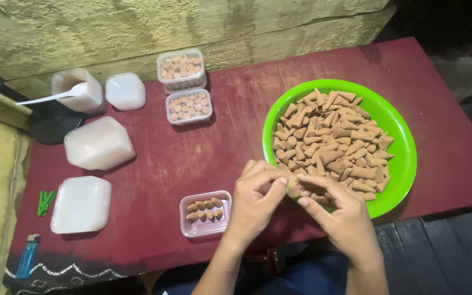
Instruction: A person is seen picking up incense cones from a large green bowl and placing them into small, clear plastic containers on a red table.
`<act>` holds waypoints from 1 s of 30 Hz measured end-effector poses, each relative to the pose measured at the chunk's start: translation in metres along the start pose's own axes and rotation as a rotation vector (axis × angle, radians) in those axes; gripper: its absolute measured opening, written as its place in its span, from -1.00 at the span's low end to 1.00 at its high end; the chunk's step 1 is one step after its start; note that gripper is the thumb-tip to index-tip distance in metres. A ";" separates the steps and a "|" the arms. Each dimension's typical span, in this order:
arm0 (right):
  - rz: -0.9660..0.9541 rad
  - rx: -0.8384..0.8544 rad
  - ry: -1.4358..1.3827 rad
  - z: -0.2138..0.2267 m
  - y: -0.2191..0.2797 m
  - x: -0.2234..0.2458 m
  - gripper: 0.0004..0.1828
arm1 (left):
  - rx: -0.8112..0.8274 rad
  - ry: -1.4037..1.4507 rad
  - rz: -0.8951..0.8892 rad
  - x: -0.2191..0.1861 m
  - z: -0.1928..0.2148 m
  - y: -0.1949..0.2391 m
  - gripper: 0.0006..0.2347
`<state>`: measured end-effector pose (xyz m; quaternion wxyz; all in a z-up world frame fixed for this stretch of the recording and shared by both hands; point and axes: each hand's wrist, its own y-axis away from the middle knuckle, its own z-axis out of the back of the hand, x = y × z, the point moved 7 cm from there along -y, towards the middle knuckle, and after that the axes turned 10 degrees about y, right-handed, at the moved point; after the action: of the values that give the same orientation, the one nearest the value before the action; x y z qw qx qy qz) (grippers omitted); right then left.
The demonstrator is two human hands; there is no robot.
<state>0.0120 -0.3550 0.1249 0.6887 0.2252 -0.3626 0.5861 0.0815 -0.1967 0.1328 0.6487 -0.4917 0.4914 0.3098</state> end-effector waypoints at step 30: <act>0.194 -0.199 0.424 0.005 0.010 0.014 -0.71 | -0.006 -0.142 -0.177 -0.011 0.037 0.036 -0.87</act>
<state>0.0019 -0.3480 0.1376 0.7088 -0.0075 -0.2856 0.6450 0.0587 -0.1492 0.1327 0.7052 -0.5119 0.3978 0.2871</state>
